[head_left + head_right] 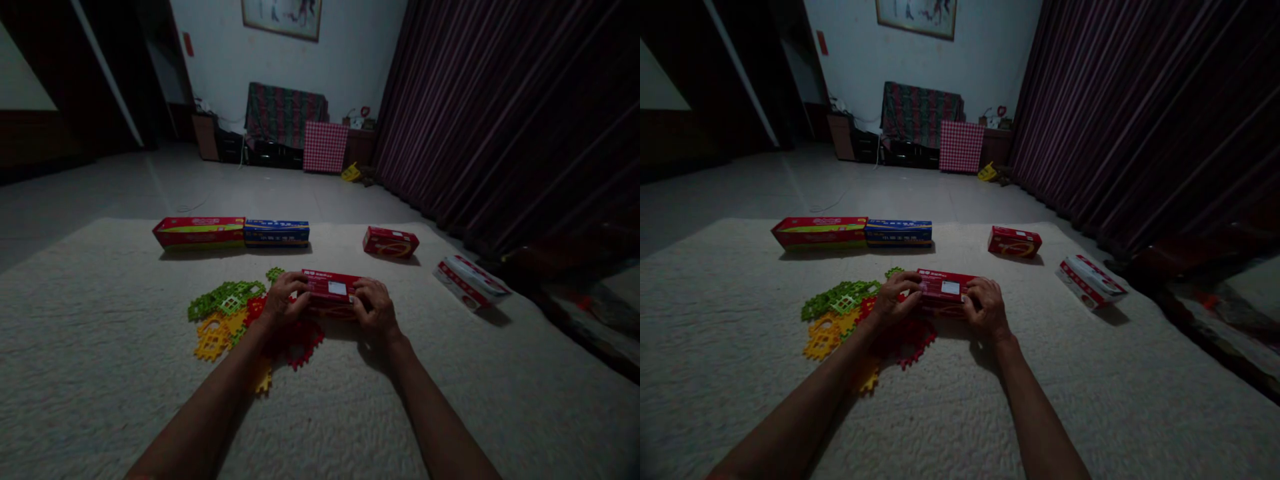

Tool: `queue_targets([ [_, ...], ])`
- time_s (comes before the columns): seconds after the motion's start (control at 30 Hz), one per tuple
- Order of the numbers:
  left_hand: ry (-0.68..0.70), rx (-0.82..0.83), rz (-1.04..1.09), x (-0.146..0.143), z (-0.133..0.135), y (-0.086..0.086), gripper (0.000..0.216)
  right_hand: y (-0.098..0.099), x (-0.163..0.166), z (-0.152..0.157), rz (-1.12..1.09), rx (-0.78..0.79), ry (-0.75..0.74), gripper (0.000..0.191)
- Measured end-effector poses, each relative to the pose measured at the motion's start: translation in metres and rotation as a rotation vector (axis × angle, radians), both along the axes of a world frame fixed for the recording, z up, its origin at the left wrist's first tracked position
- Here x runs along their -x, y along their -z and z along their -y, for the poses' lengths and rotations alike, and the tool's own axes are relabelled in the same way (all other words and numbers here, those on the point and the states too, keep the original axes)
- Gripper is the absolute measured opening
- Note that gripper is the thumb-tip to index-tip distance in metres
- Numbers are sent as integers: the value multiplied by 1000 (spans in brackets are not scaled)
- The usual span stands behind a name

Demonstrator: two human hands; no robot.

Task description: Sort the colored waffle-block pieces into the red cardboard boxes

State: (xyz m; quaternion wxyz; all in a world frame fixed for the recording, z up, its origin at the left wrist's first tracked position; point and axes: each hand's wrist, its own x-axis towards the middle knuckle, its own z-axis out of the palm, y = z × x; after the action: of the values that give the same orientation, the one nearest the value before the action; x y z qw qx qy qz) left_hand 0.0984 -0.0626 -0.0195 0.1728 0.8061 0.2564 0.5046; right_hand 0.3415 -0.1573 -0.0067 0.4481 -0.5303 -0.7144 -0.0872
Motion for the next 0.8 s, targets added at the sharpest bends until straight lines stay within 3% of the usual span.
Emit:
queue_targets([
  [0.1,10,-36,-28,-1,-1,-2,8,-15,9,0,121,160,-42,5],
  [0.23,24,-68,-83,-1,-3,-3,10,-27,22,-3,286,395,-87,34],
  [0.37,37,-81,-92,0,-3,-3,11,-33,23,-15,373,528,-75,43],
  [0.67,-132,-49,19,16,-15,-16,12,-64,-13,-73,303,715,-276,56],
  [0.8,-200,-50,51,28,-24,-19,14,-66,-42,-125,296,632,-176,55],
])
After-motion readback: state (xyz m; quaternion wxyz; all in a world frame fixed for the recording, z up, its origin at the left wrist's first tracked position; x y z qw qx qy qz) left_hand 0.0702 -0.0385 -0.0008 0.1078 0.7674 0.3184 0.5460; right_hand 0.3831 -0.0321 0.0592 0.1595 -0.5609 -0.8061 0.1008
